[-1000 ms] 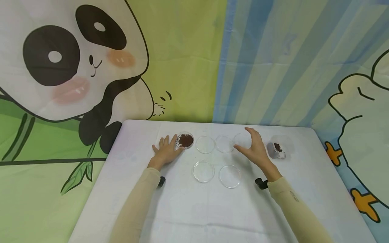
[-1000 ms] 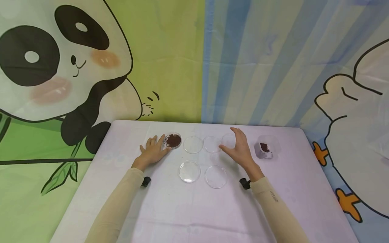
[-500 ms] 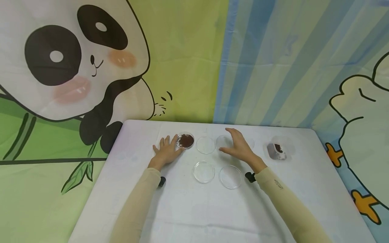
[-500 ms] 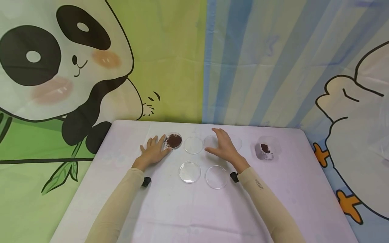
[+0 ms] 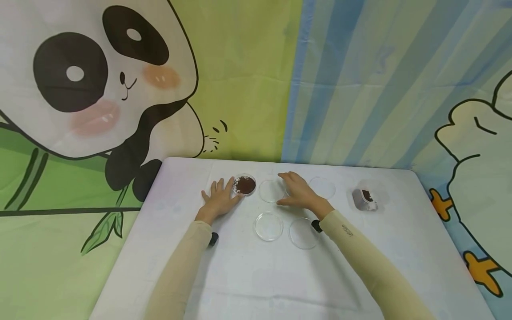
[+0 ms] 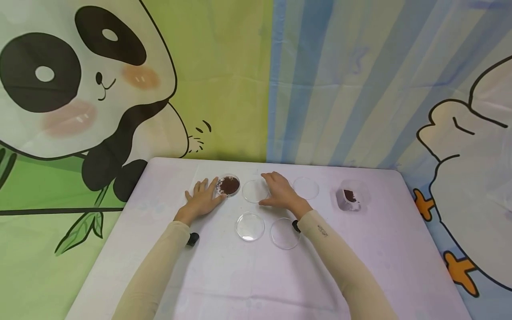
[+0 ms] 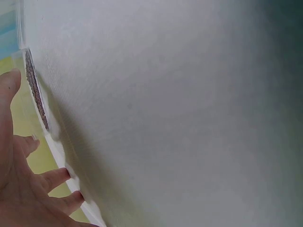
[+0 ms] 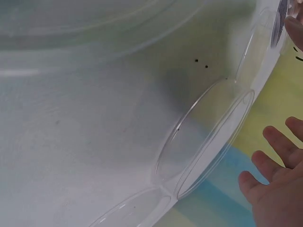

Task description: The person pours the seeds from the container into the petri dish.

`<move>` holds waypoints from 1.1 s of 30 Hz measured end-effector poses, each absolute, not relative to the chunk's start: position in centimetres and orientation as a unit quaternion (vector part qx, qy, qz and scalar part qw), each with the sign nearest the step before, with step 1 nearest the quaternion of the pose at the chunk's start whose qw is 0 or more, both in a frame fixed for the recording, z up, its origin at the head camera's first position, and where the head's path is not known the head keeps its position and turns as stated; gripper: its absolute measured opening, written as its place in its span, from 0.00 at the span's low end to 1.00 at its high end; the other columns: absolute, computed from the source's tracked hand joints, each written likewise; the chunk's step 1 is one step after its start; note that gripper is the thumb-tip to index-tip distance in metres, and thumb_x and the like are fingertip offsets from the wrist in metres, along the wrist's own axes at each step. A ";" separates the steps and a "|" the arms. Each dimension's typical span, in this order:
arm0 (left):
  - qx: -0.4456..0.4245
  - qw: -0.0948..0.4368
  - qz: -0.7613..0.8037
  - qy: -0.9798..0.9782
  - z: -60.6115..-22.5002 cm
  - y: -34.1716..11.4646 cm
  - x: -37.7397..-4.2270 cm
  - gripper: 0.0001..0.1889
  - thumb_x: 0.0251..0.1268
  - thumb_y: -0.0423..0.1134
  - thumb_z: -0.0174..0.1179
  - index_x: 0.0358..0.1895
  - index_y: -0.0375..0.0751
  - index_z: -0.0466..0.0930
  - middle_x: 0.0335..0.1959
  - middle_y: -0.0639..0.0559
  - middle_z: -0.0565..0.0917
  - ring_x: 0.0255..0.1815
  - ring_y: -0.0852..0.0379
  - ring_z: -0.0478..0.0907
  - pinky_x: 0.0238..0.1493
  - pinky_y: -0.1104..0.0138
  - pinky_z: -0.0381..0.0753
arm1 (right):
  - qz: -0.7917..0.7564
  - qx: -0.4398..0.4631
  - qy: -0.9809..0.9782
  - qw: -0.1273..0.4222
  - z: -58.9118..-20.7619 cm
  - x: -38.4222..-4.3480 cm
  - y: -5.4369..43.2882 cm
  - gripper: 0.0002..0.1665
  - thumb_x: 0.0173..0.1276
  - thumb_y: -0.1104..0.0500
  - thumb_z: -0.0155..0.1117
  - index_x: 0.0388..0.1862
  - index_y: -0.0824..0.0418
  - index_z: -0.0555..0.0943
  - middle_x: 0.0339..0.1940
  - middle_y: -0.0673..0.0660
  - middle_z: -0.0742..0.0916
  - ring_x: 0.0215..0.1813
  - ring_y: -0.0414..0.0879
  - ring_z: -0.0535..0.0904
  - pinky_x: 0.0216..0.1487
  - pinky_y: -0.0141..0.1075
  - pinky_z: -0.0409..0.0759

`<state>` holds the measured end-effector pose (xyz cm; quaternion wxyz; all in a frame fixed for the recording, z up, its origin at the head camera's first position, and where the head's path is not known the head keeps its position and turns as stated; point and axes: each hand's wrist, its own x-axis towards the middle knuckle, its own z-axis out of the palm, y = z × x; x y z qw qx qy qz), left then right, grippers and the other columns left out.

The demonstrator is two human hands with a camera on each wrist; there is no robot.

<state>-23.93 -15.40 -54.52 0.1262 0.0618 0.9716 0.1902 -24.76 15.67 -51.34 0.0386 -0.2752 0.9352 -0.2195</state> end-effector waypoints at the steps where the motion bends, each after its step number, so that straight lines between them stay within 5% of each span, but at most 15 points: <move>1: 0.061 0.126 0.189 0.972 -54.5 -15.4 -23.9 0.45 0.70 0.69 0.46 0.82 0.53 0.44 0.80 0.34 0.46 0.78 0.30 0.36 0.64 0.25 0.32 | -0.213 -0.279 0.936 0.039 -51.4 -24.8 15.5 0.59 0.53 0.45 0.82 0.76 0.67 0.62 0.68 0.68 0.71 0.73 0.65 0.61 0.73 0.56 0.57; 33: 0.059 0.127 0.183 0.973 -54.3 -15.3 -23.9 0.45 0.70 0.70 0.46 0.82 0.53 0.44 0.80 0.34 0.47 0.78 0.30 0.37 0.65 0.26 0.34 | -0.142 -0.277 0.946 0.088 -52.4 -25.6 13.6 0.55 0.60 0.45 0.77 0.77 0.61 0.59 0.66 0.69 0.74 0.73 0.67 0.61 0.74 0.62 0.50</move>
